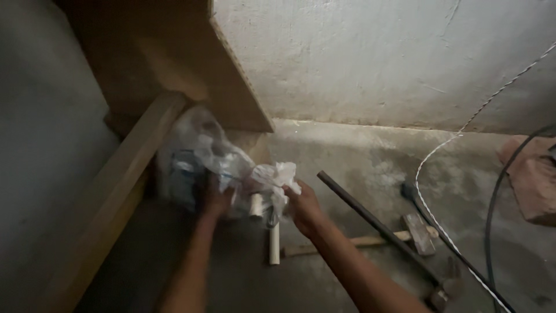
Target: The person removes a metal bracket from the back of a refrigerator and places it into a white plastic bag. They then gather several small metal parts, a red light bulb, and a circular metal component from the floor and place them into the same bag. Finally, they pick up a hammer and a metal rod and place them against the wall.
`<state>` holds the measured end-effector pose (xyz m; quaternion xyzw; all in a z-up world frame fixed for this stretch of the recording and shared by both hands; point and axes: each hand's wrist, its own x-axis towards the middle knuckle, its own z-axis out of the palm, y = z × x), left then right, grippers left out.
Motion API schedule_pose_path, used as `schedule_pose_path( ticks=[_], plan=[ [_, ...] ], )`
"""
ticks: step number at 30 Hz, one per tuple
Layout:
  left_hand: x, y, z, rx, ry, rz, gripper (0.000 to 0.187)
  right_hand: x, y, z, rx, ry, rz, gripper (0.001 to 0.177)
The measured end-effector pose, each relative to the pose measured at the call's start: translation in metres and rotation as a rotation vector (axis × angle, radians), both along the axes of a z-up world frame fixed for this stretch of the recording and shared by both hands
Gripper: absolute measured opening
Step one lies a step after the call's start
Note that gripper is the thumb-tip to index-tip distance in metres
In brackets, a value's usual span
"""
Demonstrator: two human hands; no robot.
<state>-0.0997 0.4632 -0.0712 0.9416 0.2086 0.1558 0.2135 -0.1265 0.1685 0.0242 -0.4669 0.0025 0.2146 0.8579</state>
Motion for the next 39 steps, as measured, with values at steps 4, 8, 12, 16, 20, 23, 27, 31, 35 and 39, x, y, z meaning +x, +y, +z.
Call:
schedule_pose_path(
  ticks=[4,8,12,16,20,23,27,31,35,39],
  plan=[
    [0.005,-0.003,-0.004,-0.019,0.136,-0.110,0.094,0.002,-0.001,-0.005,-0.039,-0.010,-0.033,0.026],
    [0.002,-0.017,0.036,-0.196,0.064,0.062,0.101,0.003,-0.017,-0.005,-0.085,-0.007,-0.026,0.026],
    [-0.042,-0.058,0.114,0.114,-0.185,0.138,0.093,0.000,-0.024,0.017,-0.098,-0.075,-0.078,0.026],
    [-0.069,-0.085,0.194,0.540,0.024,-0.310,0.071,-0.001,-0.027,0.037,-0.039,-0.138,-0.073,0.029],
    [-0.062,-0.098,0.205,0.479,0.164,-0.393,0.069,0.003,-0.030,0.044,-0.075,-0.137,-0.126,0.029],
    [-0.056,-0.083,0.176,0.426,0.352,-0.260,0.067,0.008,-0.031,0.046,0.106,-0.153,-0.124,0.030],
    [-0.046,-0.053,0.133,0.395,0.524,-0.147,0.061,0.018,-0.029,0.050,0.043,0.012,-0.177,0.030],
    [-0.036,-0.037,0.117,0.389,0.744,-0.109,0.071,0.025,-0.023,0.048,0.132,-0.005,-0.152,0.029],
    [-0.030,-0.036,0.106,0.306,0.630,-0.150,0.065,0.032,-0.011,0.039,0.094,-0.060,-0.146,0.027],
    [-0.028,-0.041,0.108,-0.039,-0.045,-0.094,0.059,0.036,-0.001,0.041,0.201,-0.007,-0.085,0.030]
  ],
)
